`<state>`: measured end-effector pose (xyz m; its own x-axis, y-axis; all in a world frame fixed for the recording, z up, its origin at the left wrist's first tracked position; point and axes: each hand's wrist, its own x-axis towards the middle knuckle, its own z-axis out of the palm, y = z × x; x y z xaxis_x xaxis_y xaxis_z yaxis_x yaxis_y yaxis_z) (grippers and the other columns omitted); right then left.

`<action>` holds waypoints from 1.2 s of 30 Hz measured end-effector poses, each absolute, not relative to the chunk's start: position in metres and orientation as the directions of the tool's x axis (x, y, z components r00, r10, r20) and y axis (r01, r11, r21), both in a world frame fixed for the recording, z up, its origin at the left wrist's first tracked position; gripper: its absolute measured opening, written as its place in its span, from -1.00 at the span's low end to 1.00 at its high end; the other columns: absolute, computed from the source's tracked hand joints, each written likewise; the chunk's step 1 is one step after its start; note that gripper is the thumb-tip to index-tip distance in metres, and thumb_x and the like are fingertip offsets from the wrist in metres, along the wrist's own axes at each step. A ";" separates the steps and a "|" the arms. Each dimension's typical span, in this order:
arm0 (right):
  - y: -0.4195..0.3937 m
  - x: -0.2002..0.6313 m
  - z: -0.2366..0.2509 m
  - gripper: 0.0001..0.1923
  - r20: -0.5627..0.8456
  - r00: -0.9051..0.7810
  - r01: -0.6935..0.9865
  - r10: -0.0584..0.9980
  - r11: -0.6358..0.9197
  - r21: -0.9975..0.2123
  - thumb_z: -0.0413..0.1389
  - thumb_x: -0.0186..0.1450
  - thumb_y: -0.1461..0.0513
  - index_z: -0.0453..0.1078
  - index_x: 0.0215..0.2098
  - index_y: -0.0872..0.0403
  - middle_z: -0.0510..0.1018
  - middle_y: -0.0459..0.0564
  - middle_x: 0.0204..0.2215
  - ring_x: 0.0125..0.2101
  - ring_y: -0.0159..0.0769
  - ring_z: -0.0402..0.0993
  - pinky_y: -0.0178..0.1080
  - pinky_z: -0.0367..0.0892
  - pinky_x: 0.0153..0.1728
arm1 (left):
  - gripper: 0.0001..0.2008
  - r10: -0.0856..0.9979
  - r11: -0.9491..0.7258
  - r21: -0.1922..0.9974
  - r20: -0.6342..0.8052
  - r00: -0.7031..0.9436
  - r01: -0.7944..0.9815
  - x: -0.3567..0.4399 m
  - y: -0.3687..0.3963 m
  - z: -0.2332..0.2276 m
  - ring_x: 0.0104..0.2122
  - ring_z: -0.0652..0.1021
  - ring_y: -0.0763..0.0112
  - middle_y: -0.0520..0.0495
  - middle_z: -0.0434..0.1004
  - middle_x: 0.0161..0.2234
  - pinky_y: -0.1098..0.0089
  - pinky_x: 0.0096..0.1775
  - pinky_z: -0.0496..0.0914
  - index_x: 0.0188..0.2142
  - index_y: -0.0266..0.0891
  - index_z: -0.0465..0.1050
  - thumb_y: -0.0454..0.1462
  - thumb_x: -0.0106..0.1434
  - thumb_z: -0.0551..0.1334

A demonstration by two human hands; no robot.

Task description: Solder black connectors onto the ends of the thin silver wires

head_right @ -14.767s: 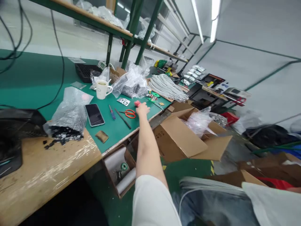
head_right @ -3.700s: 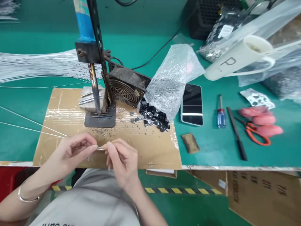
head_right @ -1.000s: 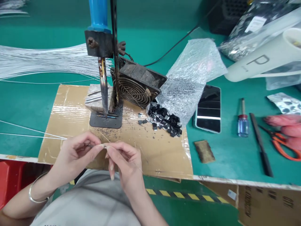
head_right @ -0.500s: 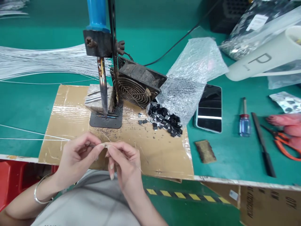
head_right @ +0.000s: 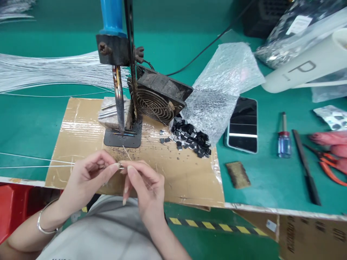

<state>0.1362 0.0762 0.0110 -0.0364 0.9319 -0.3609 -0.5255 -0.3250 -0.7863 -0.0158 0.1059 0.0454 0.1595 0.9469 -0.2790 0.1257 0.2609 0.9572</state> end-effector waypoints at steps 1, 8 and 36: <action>0.076 0.137 0.011 -0.83 -0.351 -0.038 -0.521 0.935 -0.318 -0.792 0.30 0.36 0.07 0.71 -0.17 -0.09 0.59 -0.09 -0.44 -0.67 -0.52 0.41 -0.45 0.36 -0.70 | -0.81 0.946 0.264 0.956 -0.283 0.160 0.132 -0.016 0.106 0.046 -0.56 0.30 0.57 0.11 0.36 -0.55 0.56 -0.53 0.19 -0.39 -0.26 0.45 -0.26 0.37 0.30; 0.077 0.138 0.011 -0.77 -0.360 -0.022 -0.521 0.933 -0.318 -0.792 0.30 0.34 0.03 0.71 -0.19 -0.04 0.62 -0.04 -0.38 -0.65 -0.50 0.41 -0.43 0.37 -0.70 | -0.82 0.949 0.255 0.956 -0.276 0.152 0.147 -0.016 0.107 0.045 -0.56 0.31 0.56 0.11 0.37 -0.55 0.55 -0.53 0.20 -0.39 -0.26 0.45 -0.26 0.36 0.30; 0.079 0.138 0.013 -0.87 -0.407 0.013 -0.457 0.913 -0.357 -0.815 0.39 0.26 0.12 0.67 -0.36 0.01 0.53 -0.17 -0.56 -0.73 -0.52 0.36 -0.42 0.37 -0.71 | -0.90 0.985 0.028 0.919 -0.093 0.146 0.394 -0.021 0.096 0.033 -0.50 0.44 0.46 0.05 0.47 -0.44 0.42 -0.49 0.26 -0.26 -0.16 0.47 -0.26 0.45 0.25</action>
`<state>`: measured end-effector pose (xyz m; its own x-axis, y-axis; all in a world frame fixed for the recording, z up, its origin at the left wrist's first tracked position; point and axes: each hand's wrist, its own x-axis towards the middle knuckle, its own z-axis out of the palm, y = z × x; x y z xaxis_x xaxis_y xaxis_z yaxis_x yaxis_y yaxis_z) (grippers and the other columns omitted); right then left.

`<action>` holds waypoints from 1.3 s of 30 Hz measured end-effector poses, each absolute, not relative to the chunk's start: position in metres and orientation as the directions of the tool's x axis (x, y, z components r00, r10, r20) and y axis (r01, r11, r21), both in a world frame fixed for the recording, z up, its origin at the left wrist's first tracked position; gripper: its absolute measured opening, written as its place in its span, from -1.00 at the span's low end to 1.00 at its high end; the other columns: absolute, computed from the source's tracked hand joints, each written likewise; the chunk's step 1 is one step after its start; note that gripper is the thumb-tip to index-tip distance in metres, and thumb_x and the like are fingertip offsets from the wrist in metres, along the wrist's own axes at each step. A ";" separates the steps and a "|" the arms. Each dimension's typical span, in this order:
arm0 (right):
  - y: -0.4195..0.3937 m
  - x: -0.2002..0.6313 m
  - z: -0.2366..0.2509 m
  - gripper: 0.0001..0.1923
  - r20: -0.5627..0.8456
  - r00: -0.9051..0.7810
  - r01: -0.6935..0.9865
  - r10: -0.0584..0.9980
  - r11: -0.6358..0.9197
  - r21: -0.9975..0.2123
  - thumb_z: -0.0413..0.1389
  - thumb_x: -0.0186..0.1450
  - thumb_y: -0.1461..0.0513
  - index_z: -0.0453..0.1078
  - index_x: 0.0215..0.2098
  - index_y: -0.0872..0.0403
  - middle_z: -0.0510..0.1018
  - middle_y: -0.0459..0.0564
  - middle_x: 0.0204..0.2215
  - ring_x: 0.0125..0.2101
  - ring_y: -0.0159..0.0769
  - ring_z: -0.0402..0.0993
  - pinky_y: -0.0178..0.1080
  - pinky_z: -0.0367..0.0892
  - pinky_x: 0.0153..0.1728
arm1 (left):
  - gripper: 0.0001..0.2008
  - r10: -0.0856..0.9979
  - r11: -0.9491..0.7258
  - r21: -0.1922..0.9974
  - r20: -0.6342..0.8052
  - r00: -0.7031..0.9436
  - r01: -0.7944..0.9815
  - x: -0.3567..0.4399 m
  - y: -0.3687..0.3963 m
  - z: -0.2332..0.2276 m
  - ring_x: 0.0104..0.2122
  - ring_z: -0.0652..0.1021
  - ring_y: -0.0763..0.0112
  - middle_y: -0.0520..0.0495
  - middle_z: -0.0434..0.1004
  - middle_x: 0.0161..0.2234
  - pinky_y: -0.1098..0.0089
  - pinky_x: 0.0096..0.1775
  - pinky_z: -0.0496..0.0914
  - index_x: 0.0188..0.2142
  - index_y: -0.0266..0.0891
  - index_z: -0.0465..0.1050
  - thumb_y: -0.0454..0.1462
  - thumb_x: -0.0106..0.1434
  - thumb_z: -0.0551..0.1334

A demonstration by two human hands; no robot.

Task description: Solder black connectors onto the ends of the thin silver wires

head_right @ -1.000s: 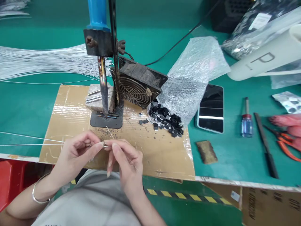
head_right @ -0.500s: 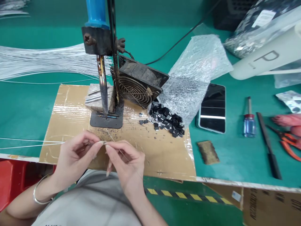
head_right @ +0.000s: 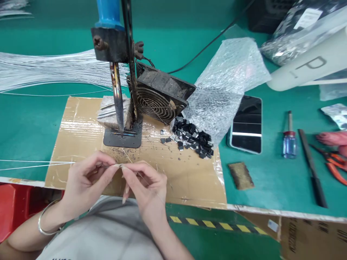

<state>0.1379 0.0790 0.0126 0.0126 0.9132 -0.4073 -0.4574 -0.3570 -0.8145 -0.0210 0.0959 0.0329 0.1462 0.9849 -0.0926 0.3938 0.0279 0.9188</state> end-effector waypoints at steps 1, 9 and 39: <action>0.079 0.138 0.012 -0.87 -0.409 0.010 -0.461 0.912 -0.359 -0.811 0.39 0.26 0.12 0.67 -0.36 0.01 0.52 -0.17 -0.58 -0.73 -0.52 0.36 -0.42 0.37 -0.71 | -0.90 0.985 0.024 0.916 -0.091 0.149 0.399 -0.021 0.096 0.033 -0.49 0.44 0.45 0.05 0.47 -0.44 0.42 -0.48 0.26 -0.26 -0.16 0.46 -0.26 0.45 0.25; 0.082 0.140 0.012 -0.87 -0.430 -0.051 -0.512 0.902 -0.393 -0.764 0.41 0.24 0.13 0.65 -0.39 0.00 0.48 -0.21 -0.67 -0.75 -0.51 0.36 -0.45 0.33 -0.72 | -0.91 0.978 -0.008 0.903 -0.082 0.191 0.429 -0.023 0.098 0.035 -0.50 0.43 0.47 0.06 0.48 -0.44 0.41 -0.46 0.27 -0.27 -0.17 0.46 -0.29 0.43 0.25; 0.084 0.136 0.014 -0.91 -0.442 -0.085 -0.623 0.893 -0.394 -0.675 0.41 0.22 0.15 0.69 -0.39 -0.01 0.55 -0.18 -0.60 -0.72 -0.56 0.38 -0.52 0.38 -0.71 | -0.89 0.992 -0.062 0.898 0.008 0.124 0.436 -0.015 0.094 0.033 -0.55 0.38 0.55 0.13 0.44 -0.48 0.50 -0.50 0.26 -0.27 -0.16 0.44 -0.36 0.42 0.25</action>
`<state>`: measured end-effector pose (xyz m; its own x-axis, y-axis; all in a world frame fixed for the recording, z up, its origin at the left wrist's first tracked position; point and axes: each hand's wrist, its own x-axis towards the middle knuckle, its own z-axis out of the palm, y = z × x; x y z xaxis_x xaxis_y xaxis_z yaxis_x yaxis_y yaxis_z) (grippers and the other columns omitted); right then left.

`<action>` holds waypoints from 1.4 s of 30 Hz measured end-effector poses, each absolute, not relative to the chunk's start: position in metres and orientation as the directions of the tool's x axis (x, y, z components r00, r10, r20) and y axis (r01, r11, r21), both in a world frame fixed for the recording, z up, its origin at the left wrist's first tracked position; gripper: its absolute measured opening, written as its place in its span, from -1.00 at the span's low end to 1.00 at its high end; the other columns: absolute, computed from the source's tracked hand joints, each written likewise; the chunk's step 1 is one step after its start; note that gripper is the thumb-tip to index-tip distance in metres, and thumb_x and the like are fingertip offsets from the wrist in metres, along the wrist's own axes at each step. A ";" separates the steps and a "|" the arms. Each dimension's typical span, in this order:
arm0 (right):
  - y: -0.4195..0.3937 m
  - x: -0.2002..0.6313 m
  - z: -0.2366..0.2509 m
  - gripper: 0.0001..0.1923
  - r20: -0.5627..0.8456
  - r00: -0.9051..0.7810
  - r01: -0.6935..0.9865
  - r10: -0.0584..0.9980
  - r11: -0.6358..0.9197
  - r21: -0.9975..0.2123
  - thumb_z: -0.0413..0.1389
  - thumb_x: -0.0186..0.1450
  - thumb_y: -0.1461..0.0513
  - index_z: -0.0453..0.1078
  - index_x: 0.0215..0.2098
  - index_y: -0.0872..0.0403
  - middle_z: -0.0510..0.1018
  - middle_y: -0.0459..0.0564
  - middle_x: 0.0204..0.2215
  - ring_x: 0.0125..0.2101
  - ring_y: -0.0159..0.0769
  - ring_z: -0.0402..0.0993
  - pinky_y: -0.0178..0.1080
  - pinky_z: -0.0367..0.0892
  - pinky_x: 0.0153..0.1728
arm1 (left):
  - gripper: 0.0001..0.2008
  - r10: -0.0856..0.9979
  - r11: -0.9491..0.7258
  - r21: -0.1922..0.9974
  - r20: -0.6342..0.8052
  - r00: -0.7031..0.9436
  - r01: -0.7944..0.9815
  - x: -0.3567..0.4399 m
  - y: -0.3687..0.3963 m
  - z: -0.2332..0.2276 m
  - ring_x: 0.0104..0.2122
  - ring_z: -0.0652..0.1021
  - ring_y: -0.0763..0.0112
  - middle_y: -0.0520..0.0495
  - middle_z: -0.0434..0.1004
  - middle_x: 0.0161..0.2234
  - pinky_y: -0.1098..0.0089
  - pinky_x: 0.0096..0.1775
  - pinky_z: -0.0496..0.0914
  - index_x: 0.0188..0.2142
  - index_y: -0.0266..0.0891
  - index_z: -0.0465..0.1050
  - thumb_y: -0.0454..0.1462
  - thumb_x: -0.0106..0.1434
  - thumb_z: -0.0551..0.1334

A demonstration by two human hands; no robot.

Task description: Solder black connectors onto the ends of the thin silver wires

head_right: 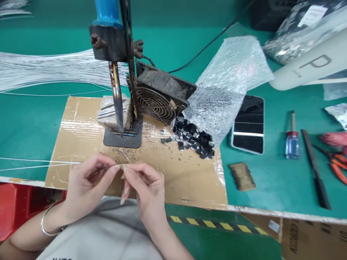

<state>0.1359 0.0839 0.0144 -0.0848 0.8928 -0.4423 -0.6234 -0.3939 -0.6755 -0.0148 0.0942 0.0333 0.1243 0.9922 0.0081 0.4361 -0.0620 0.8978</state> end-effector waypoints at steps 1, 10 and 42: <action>0.083 0.135 0.014 -0.91 -0.439 -0.076 -0.627 0.895 -0.385 -0.677 0.41 0.22 0.15 0.69 -0.39 -0.02 0.55 -0.18 -0.60 -0.72 -0.55 0.37 -0.51 0.38 -0.70 | -0.89 0.993 -0.056 0.902 0.004 0.121 0.429 -0.014 0.094 0.033 -0.56 0.37 0.55 0.13 0.43 -0.48 0.50 -0.51 0.25 -0.27 -0.17 0.43 -0.36 0.42 0.25; 0.079 0.131 0.012 -0.92 -0.414 -0.067 -0.610 0.908 -0.366 -0.703 0.36 0.29 0.14 0.70 -0.31 -0.06 0.53 -0.19 -0.59 -0.69 -0.52 0.41 -0.49 0.40 -0.69 | -0.88 0.993 0.027 0.927 -0.068 0.097 0.373 -0.014 0.092 0.030 -0.55 0.38 0.52 0.11 0.44 -0.49 0.48 -0.52 0.26 -0.28 -0.17 0.44 -0.29 0.45 0.24; 0.129 0.203 -0.002 -0.91 0.438 -0.177 0.937 0.881 0.287 -0.199 0.18 0.41 0.30 0.45 -0.29 0.08 0.57 0.05 -0.43 -0.36 -0.12 0.36 -0.12 0.38 -0.29 | -0.88 0.961 0.067 0.910 -0.169 0.218 0.410 -0.030 0.125 0.048 -0.49 0.44 0.47 0.03 0.55 -0.47 0.47 -0.46 0.27 -0.35 -0.21 0.54 -0.32 0.35 0.27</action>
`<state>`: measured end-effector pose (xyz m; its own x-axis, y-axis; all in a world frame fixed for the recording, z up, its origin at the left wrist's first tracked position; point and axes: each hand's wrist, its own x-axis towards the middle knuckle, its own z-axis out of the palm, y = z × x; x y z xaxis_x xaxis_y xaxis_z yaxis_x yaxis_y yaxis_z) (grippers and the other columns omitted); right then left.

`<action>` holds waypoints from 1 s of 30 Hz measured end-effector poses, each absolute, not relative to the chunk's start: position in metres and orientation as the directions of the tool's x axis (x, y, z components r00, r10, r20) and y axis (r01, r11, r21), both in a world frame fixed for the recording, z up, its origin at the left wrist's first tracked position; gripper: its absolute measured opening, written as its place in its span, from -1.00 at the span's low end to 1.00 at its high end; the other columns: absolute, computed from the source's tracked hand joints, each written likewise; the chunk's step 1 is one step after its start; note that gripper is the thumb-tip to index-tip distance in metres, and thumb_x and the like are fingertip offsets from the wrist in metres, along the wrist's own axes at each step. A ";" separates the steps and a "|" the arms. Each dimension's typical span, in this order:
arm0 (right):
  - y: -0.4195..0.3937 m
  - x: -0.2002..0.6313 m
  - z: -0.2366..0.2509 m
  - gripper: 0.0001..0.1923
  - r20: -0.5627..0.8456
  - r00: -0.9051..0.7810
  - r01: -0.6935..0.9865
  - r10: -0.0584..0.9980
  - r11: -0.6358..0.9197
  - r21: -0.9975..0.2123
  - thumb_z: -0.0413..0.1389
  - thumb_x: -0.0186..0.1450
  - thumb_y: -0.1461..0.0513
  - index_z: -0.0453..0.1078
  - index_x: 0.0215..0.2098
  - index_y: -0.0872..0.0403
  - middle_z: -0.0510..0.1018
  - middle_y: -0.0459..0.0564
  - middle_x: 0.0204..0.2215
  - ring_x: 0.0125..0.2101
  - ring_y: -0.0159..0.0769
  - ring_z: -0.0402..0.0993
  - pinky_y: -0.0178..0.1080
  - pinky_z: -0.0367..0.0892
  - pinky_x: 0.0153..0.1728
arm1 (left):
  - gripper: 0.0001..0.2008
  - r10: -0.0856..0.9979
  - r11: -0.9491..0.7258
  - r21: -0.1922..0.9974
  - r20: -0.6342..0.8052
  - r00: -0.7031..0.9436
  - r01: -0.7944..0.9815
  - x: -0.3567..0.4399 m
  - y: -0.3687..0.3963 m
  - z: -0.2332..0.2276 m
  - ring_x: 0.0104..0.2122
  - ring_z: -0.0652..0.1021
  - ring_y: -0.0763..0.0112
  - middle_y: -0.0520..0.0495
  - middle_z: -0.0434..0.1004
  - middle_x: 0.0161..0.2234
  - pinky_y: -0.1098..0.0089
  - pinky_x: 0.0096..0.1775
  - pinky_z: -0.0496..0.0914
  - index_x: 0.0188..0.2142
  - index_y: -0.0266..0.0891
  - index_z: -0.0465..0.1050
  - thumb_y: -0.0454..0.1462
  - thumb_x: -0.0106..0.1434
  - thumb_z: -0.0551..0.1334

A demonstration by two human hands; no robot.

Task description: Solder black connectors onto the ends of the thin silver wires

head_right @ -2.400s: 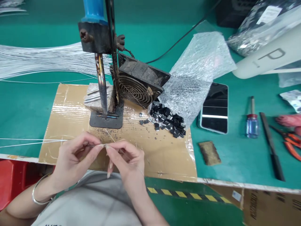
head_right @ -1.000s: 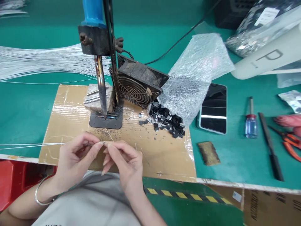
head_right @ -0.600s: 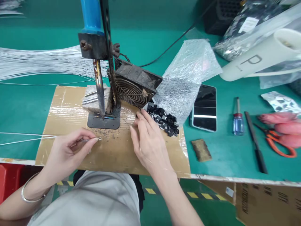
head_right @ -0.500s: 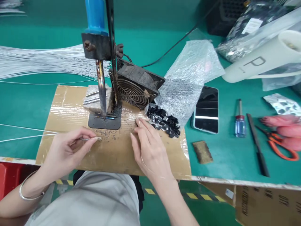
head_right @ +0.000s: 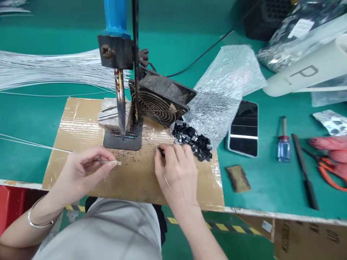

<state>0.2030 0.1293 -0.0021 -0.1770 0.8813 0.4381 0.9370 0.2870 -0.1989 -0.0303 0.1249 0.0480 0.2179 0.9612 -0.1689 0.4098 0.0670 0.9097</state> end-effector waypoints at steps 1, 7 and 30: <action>0.129 0.203 -0.002 -0.91 0.439 -0.185 0.937 0.879 0.292 -0.190 0.17 0.42 0.31 0.45 -0.28 0.09 0.58 0.06 -0.42 -0.36 -0.12 0.37 -0.13 0.38 -0.29 | -0.88 0.963 0.077 0.912 -0.172 0.207 0.403 -0.031 0.125 0.048 -0.49 0.44 0.47 0.03 0.55 -0.47 0.46 -0.47 0.27 -0.35 -0.21 0.54 -0.31 0.35 0.28; 0.123 0.204 0.002 -0.93 0.448 -0.188 0.936 0.874 0.298 -0.187 0.17 0.44 0.30 0.47 -0.23 0.09 0.64 0.03 -0.38 -0.35 -0.16 0.43 -0.17 0.39 -0.27 | -0.88 0.969 0.100 0.914 -0.180 0.172 0.393 -0.031 0.126 0.046 -0.51 0.44 0.47 0.02 0.54 -0.47 0.45 -0.48 0.26 -0.34 -0.21 0.56 -0.30 0.35 0.28; 0.103 0.160 0.024 -0.97 -0.187 0.252 -0.017 0.950 -0.188 -0.982 0.37 0.27 0.17 0.69 -0.30 -0.10 0.68 -0.10 -0.42 -0.46 -0.36 0.55 -0.33 0.52 -0.41 | -0.89 0.975 0.140 0.926 -0.191 0.116 0.350 -0.028 0.126 0.051 -0.50 0.47 0.45 0.00 0.56 -0.47 0.46 -0.47 0.33 -0.34 -0.19 0.59 -0.28 0.34 0.32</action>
